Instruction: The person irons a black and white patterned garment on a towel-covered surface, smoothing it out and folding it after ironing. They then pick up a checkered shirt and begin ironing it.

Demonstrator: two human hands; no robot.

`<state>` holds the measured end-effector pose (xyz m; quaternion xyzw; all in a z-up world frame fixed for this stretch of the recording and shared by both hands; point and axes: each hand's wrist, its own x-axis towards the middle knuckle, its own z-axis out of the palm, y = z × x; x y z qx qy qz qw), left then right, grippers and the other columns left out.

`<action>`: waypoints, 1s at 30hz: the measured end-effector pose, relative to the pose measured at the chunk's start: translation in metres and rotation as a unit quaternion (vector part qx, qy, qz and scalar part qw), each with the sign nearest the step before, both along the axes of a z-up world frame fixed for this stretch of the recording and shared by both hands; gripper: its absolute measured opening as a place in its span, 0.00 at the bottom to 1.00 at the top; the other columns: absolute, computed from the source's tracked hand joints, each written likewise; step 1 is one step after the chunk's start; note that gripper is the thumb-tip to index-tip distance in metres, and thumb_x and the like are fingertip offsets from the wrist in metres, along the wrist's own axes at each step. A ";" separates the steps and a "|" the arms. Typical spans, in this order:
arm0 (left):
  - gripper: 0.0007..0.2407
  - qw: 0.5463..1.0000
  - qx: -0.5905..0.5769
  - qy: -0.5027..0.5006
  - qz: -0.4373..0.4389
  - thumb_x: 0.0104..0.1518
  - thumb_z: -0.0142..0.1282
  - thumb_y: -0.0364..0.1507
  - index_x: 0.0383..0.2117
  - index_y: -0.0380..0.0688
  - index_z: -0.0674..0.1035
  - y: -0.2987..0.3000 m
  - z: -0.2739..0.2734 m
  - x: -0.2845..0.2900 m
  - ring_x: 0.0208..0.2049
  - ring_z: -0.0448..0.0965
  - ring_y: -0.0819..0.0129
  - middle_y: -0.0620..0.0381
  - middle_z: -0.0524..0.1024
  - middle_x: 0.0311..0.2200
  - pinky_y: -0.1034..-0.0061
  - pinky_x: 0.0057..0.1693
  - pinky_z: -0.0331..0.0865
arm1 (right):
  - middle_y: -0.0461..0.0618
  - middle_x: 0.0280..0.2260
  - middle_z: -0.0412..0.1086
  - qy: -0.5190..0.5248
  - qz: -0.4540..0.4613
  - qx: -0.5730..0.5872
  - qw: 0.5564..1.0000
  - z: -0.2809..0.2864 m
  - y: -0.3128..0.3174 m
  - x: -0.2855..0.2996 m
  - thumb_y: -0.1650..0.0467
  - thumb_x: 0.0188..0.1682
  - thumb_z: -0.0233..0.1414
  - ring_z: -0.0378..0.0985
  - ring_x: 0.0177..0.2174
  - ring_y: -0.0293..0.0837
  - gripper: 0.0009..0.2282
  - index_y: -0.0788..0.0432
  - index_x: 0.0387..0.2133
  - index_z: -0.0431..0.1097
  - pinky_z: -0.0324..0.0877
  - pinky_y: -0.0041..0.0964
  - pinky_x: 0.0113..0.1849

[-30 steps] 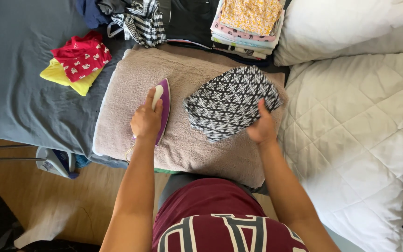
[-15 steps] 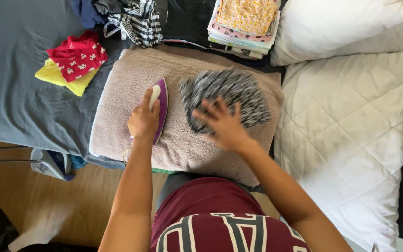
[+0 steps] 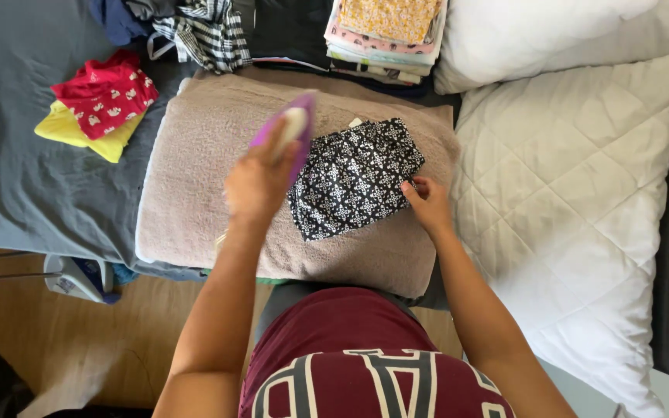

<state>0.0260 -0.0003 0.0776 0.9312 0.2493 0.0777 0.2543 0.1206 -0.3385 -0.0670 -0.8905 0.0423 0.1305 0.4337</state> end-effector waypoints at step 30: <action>0.28 0.976 0.076 0.193 0.058 0.67 0.36 0.57 0.70 0.65 0.55 0.092 -0.050 -0.013 0.56 0.73 0.51 0.50 0.80 0.47 0.49 0.62 0.57 | 0.74 0.55 0.64 0.213 0.022 0.028 0.976 0.077 0.060 0.025 0.48 0.37 0.68 0.66 0.56 0.68 0.44 0.73 0.54 0.65 0.69 0.62 0.49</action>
